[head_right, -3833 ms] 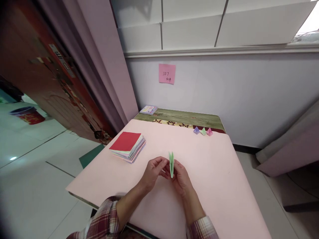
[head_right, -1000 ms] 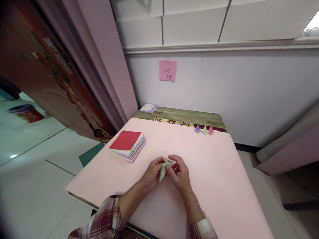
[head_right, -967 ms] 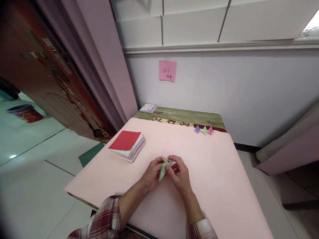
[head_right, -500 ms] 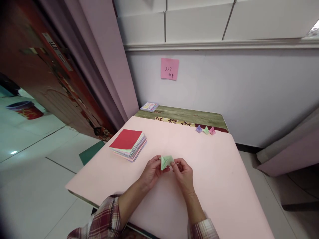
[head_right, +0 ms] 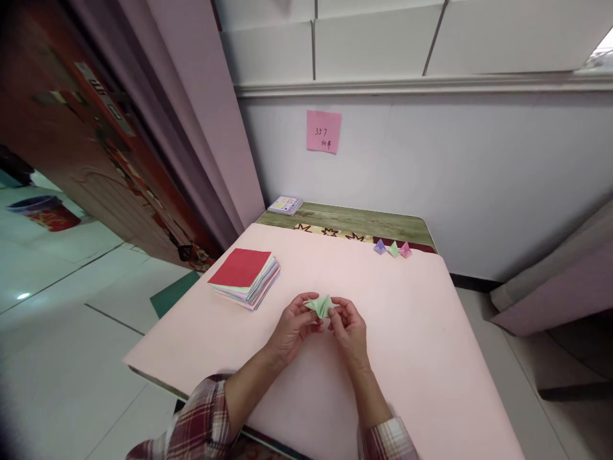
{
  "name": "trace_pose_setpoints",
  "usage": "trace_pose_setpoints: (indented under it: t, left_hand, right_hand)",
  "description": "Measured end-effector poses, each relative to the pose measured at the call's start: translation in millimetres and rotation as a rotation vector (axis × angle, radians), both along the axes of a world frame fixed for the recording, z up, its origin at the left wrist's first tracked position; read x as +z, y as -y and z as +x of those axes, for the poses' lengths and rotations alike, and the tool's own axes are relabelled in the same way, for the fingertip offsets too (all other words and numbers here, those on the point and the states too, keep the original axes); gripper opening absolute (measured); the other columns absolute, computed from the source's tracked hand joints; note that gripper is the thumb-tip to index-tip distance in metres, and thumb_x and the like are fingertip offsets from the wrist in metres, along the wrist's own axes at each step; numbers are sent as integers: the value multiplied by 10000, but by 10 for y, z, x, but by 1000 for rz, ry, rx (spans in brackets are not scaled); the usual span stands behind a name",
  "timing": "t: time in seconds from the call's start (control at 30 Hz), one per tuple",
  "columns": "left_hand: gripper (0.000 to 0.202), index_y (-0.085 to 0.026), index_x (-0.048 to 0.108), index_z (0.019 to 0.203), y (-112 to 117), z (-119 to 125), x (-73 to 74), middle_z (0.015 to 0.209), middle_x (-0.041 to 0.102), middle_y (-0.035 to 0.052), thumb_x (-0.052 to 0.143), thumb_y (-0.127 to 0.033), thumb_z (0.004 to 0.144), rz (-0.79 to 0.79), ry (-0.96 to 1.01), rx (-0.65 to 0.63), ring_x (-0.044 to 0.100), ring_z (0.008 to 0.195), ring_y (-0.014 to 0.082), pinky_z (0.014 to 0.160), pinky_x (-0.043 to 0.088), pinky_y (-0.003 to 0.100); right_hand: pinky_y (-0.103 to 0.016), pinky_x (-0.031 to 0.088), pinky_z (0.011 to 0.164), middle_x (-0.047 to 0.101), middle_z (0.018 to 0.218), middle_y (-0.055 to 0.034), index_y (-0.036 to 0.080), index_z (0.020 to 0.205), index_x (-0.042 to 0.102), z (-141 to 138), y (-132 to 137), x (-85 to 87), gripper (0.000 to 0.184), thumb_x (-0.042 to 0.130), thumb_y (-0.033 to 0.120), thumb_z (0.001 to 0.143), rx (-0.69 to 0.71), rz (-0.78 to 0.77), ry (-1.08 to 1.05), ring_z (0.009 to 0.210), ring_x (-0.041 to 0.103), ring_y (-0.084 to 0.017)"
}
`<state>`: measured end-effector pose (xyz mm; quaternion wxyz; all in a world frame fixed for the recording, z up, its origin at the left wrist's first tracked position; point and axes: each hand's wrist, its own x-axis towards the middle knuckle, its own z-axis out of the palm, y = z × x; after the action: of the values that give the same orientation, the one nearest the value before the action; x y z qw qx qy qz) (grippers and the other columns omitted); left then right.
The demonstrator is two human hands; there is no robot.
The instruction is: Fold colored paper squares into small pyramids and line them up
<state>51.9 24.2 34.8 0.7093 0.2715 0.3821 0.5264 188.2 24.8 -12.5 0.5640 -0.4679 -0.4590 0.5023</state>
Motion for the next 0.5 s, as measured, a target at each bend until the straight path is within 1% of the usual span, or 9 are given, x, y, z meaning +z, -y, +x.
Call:
trace_pose_setpoints:
  t: [0.07, 0.13, 0.2, 0.27, 0.3, 0.37, 0.43, 0.5]
  left_hand:
    - [420, -161, 554, 1007, -5, 4, -24, 710, 638, -3, 778, -205, 655, -11, -40, 23, 594, 578, 110, 554, 496, 236]
    - [397, -145, 563, 948, -18, 1, -57, 673, 630, -6, 795, -237, 640, -31, -69, 58, 579, 539, 99, 534, 487, 227]
    - [379, -134, 567, 894, -33, -7, -87, 651, 627, -3, 803, -261, 626, -41, -99, 107, 572, 520, 95, 529, 491, 229]
    - [380, -133, 567, 874, -45, -18, -106, 611, 613, -11, 807, -280, 617, -34, -146, 167, 574, 514, 100, 531, 502, 235]
    - [390, -136, 567, 879, -49, -22, -111, 590, 601, -21, 808, -286, 612, -26, -172, 200, 576, 510, 104, 529, 507, 239]
    - [408, -147, 561, 900, -55, -26, -117, 568, 582, -41, 804, -299, 611, -2, -215, 255, 575, 497, 107, 516, 511, 242]
    - [405, -159, 551, 916, -58, -25, -124, 595, 592, -44, 786, -314, 625, 23, -230, 282, 577, 500, 108, 494, 511, 239]
    - [390, -167, 542, 915, -61, -22, -133, 627, 607, -40, 768, -322, 638, 42, -237, 295, 578, 508, 108, 475, 509, 235]
  right_hand:
    - [-229, 444, 499, 594, 680, 17, 204, 1078, 596, -3, 0, -10, 343, 628, 440, 831, 23, -9, 16, 543, 522, -114]
    - [-258, 491, 556, 646, 771, -21, 197, 1087, 612, -3, 4, -9, 351, 592, 456, 851, 21, -16, 58, 613, 582, -139]
    - [-316, 535, 689, 681, 938, -71, 195, 1098, 628, 1, 9, -1, 361, 538, 468, 880, -19, 5, 112, 790, 640, -190]
    - [-376, 532, 814, 663, 1088, -98, 201, 1122, 627, 8, 15, 13, 364, 519, 460, 891, -74, 66, 154, 964, 630, -231]
    - [-396, 525, 846, 649, 1130, -103, 206, 1141, 618, 12, 17, 22, 364, 540, 450, 881, -90, 108, 174, 1005, 618, -241]
    - [-410, 527, 855, 626, 1163, -103, 221, 1176, 597, 20, 22, 40, 396, 624, 421, 835, -89, 200, 225, 999, 616, -241]
    - [-405, 537, 831, 610, 1158, -97, 237, 1189, 592, 29, 27, 59, 448, 695, 397, 784, -59, 287, 300, 952, 618, -229]
    - [-403, 542, 818, 586, 1174, -96, 248, 1192, 597, 38, 33, 79, 470, 713, 410, 766, -18, 358, 368, 933, 614, -224]
